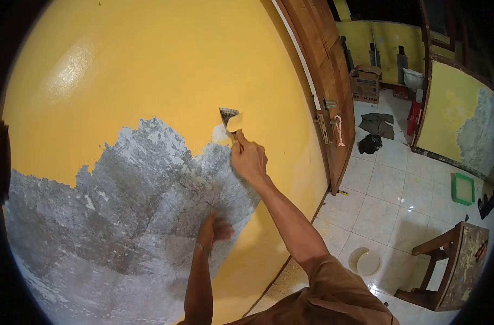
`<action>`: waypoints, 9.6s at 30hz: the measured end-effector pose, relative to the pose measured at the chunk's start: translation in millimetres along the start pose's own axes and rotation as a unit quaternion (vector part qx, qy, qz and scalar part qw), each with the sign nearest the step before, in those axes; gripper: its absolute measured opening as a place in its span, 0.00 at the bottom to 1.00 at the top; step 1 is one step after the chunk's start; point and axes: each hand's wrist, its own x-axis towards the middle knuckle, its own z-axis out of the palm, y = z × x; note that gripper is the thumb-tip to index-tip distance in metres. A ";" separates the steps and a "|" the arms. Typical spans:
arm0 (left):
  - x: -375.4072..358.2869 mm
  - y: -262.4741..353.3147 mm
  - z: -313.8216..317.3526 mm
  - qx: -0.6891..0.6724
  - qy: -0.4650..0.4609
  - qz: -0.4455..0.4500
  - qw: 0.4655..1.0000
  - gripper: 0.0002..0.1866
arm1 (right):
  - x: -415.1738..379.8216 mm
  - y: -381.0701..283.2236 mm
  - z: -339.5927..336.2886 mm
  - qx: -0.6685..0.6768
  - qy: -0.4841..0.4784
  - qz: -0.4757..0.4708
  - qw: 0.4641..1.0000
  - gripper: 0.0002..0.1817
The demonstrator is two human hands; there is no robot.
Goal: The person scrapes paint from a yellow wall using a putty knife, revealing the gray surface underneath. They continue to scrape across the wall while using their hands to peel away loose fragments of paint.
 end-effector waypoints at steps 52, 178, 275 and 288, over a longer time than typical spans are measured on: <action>40.4 161.8 132.7 -0.065 0.049 0.243 0.967 0.22 | -55.8 12.0 6.8 -0.088 -0.002 -0.121 0.989 0.23; 49.2 45.5 108.4 -0.098 0.021 0.115 0.988 0.20 | -136.8 65.2 31.8 -0.025 -0.046 0.010 0.999 0.17; 243.2 -71.4 221.8 0.098 0.013 0.155 0.983 0.17 | -96.9 266.6 22.4 0.003 -0.029 0.149 0.988 0.13; 216.3 -72.1 229.8 -0.151 -0.061 -0.100 0.982 0.23 | -103.8 267.4 6.6 -0.001 -0.040 0.176 0.984 0.21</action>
